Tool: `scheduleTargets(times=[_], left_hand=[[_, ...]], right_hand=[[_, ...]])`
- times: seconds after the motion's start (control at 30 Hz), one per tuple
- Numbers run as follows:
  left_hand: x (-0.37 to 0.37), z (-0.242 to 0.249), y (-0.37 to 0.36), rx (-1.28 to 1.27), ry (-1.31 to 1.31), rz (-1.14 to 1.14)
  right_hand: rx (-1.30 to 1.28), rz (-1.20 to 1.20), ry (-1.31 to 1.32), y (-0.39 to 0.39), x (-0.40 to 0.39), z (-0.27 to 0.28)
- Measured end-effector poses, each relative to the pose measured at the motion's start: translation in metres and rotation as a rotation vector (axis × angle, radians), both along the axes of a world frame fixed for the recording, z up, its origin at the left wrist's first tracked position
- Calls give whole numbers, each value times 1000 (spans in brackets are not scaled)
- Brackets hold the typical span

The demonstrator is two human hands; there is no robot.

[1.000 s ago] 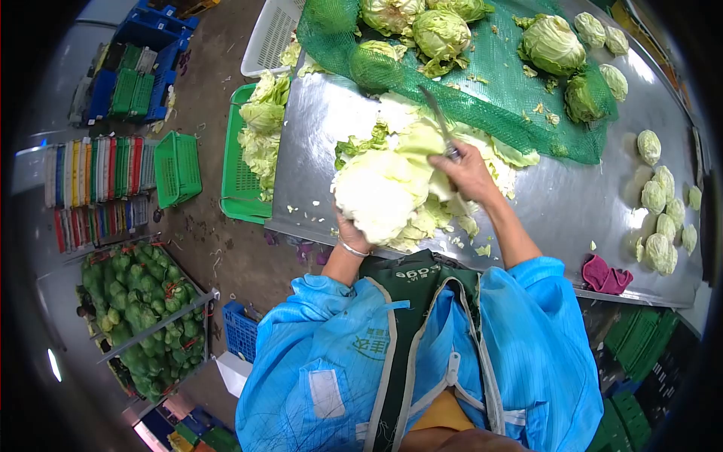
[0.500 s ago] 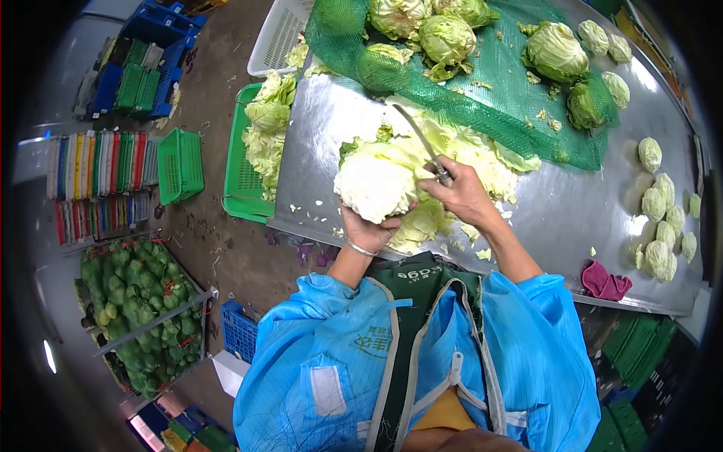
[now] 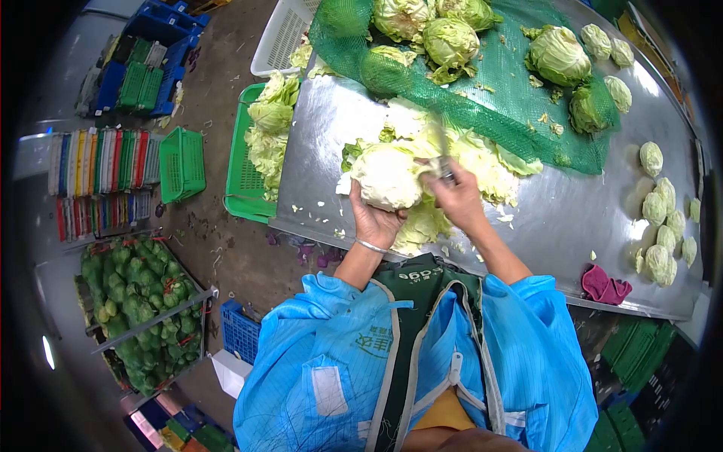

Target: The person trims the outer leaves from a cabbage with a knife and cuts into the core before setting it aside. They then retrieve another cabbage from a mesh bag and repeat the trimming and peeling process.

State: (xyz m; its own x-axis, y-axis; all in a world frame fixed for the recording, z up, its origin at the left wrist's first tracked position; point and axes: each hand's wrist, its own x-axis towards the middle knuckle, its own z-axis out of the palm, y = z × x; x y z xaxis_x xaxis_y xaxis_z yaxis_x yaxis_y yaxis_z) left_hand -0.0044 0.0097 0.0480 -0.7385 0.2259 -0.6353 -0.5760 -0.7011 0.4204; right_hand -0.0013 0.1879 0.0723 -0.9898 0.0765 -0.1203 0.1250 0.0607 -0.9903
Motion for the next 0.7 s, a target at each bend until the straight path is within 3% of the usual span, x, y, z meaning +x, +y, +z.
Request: scheduleTargets(times=[0.03,0.1,0.17,0.2,0.3,0.4,0.5,0.7], left_hand=[[1,1,0,51,-30,14],[7,-4,-7,176,-4,-15],[11,-14,-19,338,35,-73],[11,-3,-14,311,130,-47],[5,-9,-30,217,183,-140],[0,-5,-29,168,275,-256],[-2,1,-22,144,249,-207],[1,-3,-21,92,281,-238]], right_hand=[[-186,-53,-236,6,0,3],[-567,-256,-38,20,-9,-3],[-434,-381,-82,53,-15,-22],[-205,-282,-174,63,-11,-16],[41,117,-336,48,8,19],[139,185,345,20,1,16],[128,178,260,17,3,18],[260,15,490,7,13,15]])
